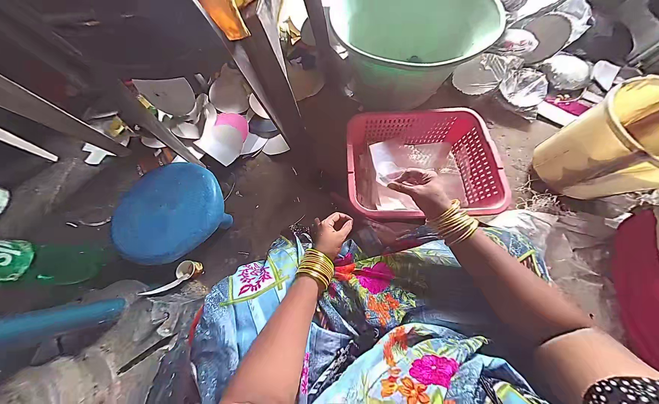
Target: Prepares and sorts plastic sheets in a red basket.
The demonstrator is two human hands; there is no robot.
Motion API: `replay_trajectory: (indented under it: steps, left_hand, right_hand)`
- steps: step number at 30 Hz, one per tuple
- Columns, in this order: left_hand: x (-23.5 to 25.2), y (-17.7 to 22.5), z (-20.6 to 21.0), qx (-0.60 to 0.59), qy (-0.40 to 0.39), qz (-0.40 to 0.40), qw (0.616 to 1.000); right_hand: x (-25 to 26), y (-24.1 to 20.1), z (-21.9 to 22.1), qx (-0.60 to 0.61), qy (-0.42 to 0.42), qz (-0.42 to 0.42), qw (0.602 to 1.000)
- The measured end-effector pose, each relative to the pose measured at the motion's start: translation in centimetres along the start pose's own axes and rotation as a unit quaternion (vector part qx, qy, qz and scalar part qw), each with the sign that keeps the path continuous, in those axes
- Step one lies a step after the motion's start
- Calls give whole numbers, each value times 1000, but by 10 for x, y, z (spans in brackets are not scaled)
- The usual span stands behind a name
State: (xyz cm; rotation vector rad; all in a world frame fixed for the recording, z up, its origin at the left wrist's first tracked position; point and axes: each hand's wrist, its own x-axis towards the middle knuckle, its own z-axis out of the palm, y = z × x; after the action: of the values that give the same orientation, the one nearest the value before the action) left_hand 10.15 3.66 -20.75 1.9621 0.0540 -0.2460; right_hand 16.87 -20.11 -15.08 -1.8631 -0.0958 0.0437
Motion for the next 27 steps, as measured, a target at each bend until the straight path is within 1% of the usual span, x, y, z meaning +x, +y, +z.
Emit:
replay_trajectory:
  steps: [3,5,8,10,12,14,16,18,20,22,23,25,27]
  left_hand:
    - [-10,0,7,-26,38,65,997]
    - [-19,4,11,-4,66,99,993]
    - [-34,16,18,54,144,99,983]
    - [-40,22,22,64,202,91,973]
    - [-41,25,19,54,239,76,967]
    - [-39,23,13,50,250,77,964]
    - [-37,22,14,71,271,112,953]
    - [-37,19,22,124,295,173,932]
    - [-43,22,25,195,281,254,905]
    - [-53,29,29,237,270,348,866]
    - [-59,33,32,242,255,376,858]
    - [-67,36,37,257,224,406,848]
    - [-61,26,43,308,245,384,835]
  right_hand:
    - [-30,3,18,2,-54,-56,997]
    - [-45,6,30,-30,-91,-85,992]
    - [-62,-1,39,-111,-133,-155,973]
    - [-68,-3,38,-118,-144,-174,967]
    - [-65,0,30,-88,-125,-160,975]
    - [-58,1,15,-47,-58,-123,990]
    - [-50,-5,-3,-42,13,-121,992]
    - [-47,-7,-17,-82,46,-143,985]
    - [-54,-9,-17,-137,42,-179,973]
    - [-71,-11,-2,-177,4,-207,962]
    - [-80,-12,7,-184,-24,-214,959]
    - [-91,-16,23,-193,-63,-243,949]
    - [-91,-20,29,-220,-48,-291,930]
